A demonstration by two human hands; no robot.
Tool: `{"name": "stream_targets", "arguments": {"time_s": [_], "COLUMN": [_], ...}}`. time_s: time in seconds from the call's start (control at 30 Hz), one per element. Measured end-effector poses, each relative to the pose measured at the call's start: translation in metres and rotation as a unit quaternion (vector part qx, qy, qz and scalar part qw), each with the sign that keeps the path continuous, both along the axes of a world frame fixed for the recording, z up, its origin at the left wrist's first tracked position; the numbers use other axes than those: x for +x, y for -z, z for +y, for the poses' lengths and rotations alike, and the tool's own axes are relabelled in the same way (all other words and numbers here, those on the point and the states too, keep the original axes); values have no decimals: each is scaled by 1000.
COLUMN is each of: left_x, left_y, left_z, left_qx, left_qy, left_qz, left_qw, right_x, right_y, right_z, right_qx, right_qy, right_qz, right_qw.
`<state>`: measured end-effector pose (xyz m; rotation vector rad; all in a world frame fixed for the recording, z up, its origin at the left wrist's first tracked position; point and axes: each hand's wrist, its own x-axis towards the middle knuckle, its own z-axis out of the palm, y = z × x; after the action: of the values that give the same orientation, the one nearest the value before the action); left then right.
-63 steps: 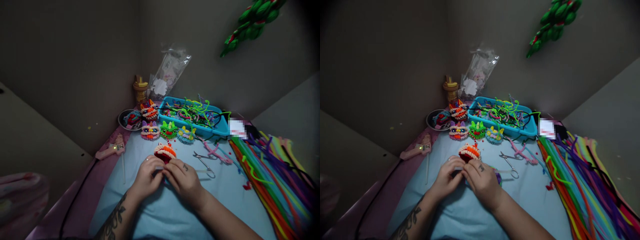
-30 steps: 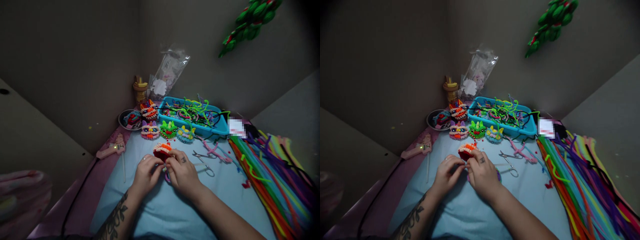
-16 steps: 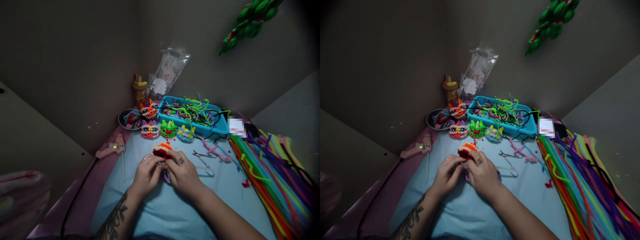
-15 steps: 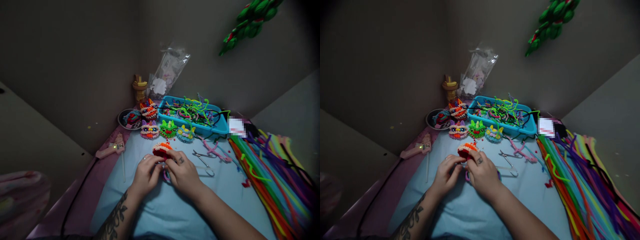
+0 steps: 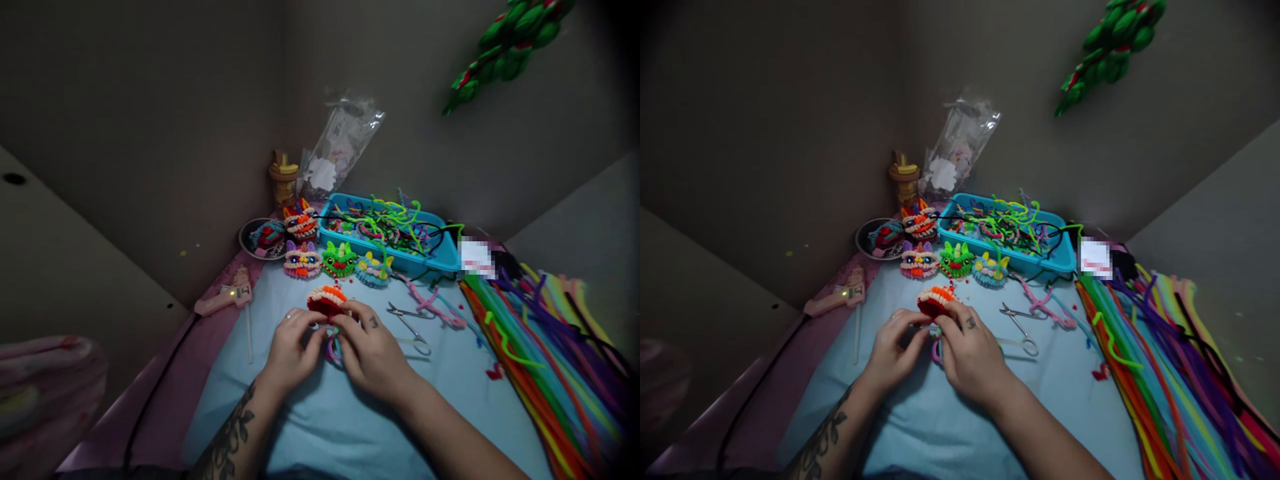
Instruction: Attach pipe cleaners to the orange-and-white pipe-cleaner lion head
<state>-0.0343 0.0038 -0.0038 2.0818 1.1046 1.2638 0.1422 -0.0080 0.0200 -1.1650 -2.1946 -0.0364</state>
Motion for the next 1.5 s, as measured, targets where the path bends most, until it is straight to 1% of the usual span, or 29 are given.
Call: {"name": "stream_targets", "arguments": {"time_s": [0.13, 0.3, 0.4, 0.53, 0.63, 0.77, 0.9, 1.03, 1.1, 1.13, 1.2, 1.27, 1.3, 1.37, 1.43, 1.5], "left_x": [1, 4, 6, 11, 16, 22, 22, 14, 6, 2, -6, -11, -12, -9, -3, 2], "left_y": [-1, -2, 0, 1, 2, 4, 5, 1, -1, -1, -1, -1, -1, -2, -4, -6], "left_z": [-1, 0, 1, 1, 1, 0, 0, -2, -5, -8, -13, -19, -22, -27, -30, -32], "left_qx": [-25, -45, -53, -70, -109, -153, -172, -174, -162, -147, -110, -52, -21, 34, 88, 120], "left_qy": [17, 31, 33, 38, 47, 33, 19, 25, 37, 30, -5, -43, -52, -43, -39, -43], "left_qz": [10, 31, 27, -4, -53, -91, -97, -92, -76, -62, -14, 18, 35, 93, 160, 202], "left_qw": [999, 998, 998, 997, 992, 983, 980, 980, 983, 987, 994, 998, 998, 994, 982, 971], "right_x": [1, 0, 1, 3, 3, 4, 17, 36, 43, 45, 47, 48, 47, 46, 45, 45], "right_y": [0, -2, -5, -10, -10, -11, -19, -22, -20, -19, -17, -16, -16, -17, -17, -17], "right_z": [1, -2, -5, -7, -8, -8, -2, 3, 4, 5, 6, 6, 6, 6, 6, 7], "right_qx": [2, 21, 17, -7, -39, -66, -50, -10, -4, -7, -15, -22, -25, -28, -33, -38], "right_qy": [-2, 32, 50, 44, 42, 55, 42, 77, 96, 100, 100, 97, 96, 94, 89, 83], "right_qz": [29, 17, -2, -31, -45, -45, -43, 7, 45, 62, 85, 95, 98, 102, 104, 107], "right_qw": [1000, 999, 999, 999, 997, 995, 997, 997, 994, 993, 991, 990, 990, 990, 990, 990]}}
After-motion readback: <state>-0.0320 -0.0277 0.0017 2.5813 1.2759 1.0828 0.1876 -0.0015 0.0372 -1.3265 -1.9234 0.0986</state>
